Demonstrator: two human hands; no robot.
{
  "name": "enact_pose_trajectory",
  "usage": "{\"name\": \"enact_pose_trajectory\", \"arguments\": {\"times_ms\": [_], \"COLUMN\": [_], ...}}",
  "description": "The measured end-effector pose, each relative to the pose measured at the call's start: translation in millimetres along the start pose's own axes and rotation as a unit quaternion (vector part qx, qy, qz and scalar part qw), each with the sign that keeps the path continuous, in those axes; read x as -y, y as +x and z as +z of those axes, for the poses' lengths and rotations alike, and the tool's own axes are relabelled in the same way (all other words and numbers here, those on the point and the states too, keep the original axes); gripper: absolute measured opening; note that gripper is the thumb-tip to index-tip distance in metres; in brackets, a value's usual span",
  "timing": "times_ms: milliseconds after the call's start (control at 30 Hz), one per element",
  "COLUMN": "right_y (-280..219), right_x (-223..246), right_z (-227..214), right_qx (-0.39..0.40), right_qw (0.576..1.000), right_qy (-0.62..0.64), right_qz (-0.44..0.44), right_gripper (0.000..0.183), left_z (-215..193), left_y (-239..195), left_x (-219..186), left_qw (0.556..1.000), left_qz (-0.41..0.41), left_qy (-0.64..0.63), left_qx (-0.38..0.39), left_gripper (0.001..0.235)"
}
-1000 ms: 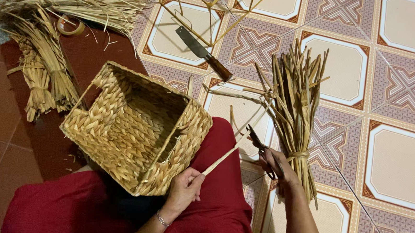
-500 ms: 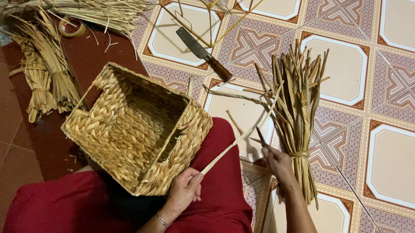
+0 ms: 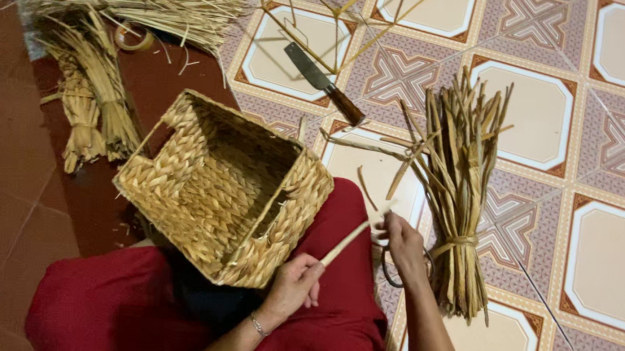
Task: The person weaves a rectangular basket using dried palm leaves, threading and tucking strips through the existing weave. They trim excess material with scissors and adjust the basket's shape as they work.
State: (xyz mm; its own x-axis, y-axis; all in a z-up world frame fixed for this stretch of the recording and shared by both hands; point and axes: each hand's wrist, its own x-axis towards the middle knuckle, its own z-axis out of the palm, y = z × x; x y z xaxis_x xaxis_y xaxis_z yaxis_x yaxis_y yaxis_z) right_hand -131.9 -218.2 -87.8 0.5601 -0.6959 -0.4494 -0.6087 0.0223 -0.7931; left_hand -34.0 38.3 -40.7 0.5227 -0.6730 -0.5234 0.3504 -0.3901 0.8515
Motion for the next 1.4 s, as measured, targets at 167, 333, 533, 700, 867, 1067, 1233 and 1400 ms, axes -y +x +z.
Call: {"name": "enact_pose_trajectory", "arguments": {"times_ms": [167,333,533,700,867,1067,1233,1400], "right_y": [8,-7,-30,-36,-42,-56,-76,-78], "right_x": [47,71,96,101,99,128,168,218], "right_z": [14,7,33,62,75,71,73,91], "right_qx": [0.049,0.093,0.096,0.080,0.044,0.021,-0.002,-0.036], "right_qw": [0.924,0.929,0.972,0.953,0.943,0.909,0.853,0.796], "right_qy": [0.380,0.344,0.123,0.120,0.114,0.177,0.139,0.116], "right_qz": [0.004,-0.096,-0.178,-0.267,-0.310,-0.378,-0.503,-0.594], "right_gripper": [0.030,0.029,0.022,0.013,0.008,0.018,0.028,0.042], "left_z": [3,-17,-73,-85,-76,-94,-131,-173], "left_y": [-16,-42,-6,31,59,49,30,21], "left_x": [-19,-68,-157,-196,-191,-193,-219,-240], "left_qw": [0.994,0.868,0.752,0.908,0.873,0.897,0.915,0.932], "left_qz": [0.077,0.311,0.455,0.122,0.053,0.125,0.084,0.100], "left_qy": [0.066,0.386,0.404,0.392,0.483,0.414,0.391,0.346], "left_qx": [0.028,-0.018,-0.252,-0.081,-0.048,-0.092,-0.052,-0.019], "left_gripper": [0.014,0.023,0.046,0.059,0.031,0.025,0.026,0.030]}}
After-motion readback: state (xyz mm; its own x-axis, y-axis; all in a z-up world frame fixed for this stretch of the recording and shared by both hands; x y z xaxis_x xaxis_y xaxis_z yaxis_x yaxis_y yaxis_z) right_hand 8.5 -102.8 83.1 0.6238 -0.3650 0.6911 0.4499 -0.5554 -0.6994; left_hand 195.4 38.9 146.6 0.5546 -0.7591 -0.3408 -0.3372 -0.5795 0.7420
